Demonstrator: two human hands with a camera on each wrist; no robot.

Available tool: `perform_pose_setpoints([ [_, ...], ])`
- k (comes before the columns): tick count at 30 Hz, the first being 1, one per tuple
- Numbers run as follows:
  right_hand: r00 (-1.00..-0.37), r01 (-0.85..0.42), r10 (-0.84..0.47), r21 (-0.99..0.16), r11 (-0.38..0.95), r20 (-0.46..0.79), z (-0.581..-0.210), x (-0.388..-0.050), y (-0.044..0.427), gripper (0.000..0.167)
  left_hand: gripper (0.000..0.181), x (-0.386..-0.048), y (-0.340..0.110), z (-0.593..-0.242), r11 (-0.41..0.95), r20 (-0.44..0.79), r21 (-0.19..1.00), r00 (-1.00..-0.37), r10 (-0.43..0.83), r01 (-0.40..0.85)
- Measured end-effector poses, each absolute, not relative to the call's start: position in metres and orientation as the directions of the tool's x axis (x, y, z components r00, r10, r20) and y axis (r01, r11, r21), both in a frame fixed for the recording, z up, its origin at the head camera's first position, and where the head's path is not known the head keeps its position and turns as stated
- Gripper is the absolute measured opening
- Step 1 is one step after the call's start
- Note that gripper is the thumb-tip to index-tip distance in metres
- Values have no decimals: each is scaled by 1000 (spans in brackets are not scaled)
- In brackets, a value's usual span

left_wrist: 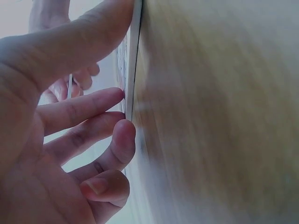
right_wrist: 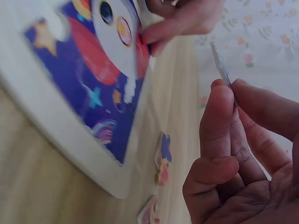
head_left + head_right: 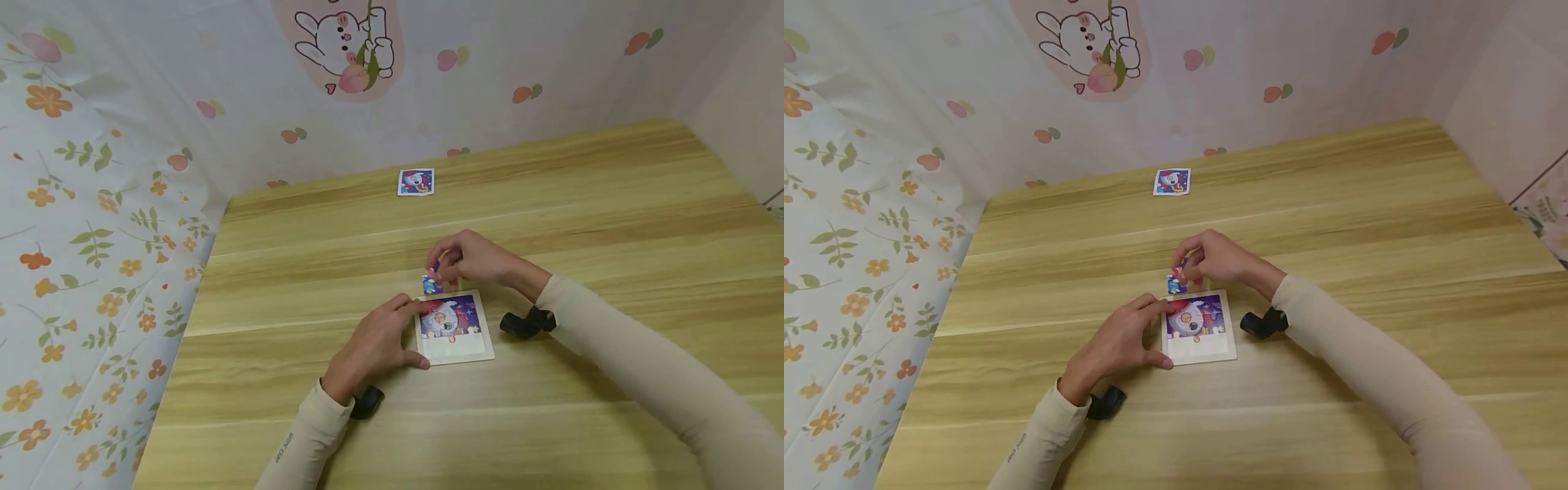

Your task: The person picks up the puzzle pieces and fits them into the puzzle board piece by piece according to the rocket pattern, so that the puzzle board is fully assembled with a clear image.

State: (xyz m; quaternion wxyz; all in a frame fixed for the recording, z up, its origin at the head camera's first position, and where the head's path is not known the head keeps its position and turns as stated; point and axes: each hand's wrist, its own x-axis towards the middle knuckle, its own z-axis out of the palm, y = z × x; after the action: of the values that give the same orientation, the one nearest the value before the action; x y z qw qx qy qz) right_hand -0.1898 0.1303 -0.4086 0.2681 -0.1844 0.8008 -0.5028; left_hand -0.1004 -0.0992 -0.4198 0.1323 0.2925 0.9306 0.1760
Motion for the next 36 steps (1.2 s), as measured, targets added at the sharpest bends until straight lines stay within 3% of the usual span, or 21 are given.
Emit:
perform_pose_setpoints([
  [21,-703,-95,-676,-913,397,-221,-419,-142,127,18,86,-100,-98,-419,777,-160,404,-799,579,482],
  [31,-698,-65,-674,-915,398,-243,-420,-130,117,16,88,-101,-99,-418,777,-161,412,-801,577,477],
  [36,-731,-42,-621,-891,452,-281,-420,-126,112,15,87,-101,-99,-420,770,-148,420,-801,580,480],
])
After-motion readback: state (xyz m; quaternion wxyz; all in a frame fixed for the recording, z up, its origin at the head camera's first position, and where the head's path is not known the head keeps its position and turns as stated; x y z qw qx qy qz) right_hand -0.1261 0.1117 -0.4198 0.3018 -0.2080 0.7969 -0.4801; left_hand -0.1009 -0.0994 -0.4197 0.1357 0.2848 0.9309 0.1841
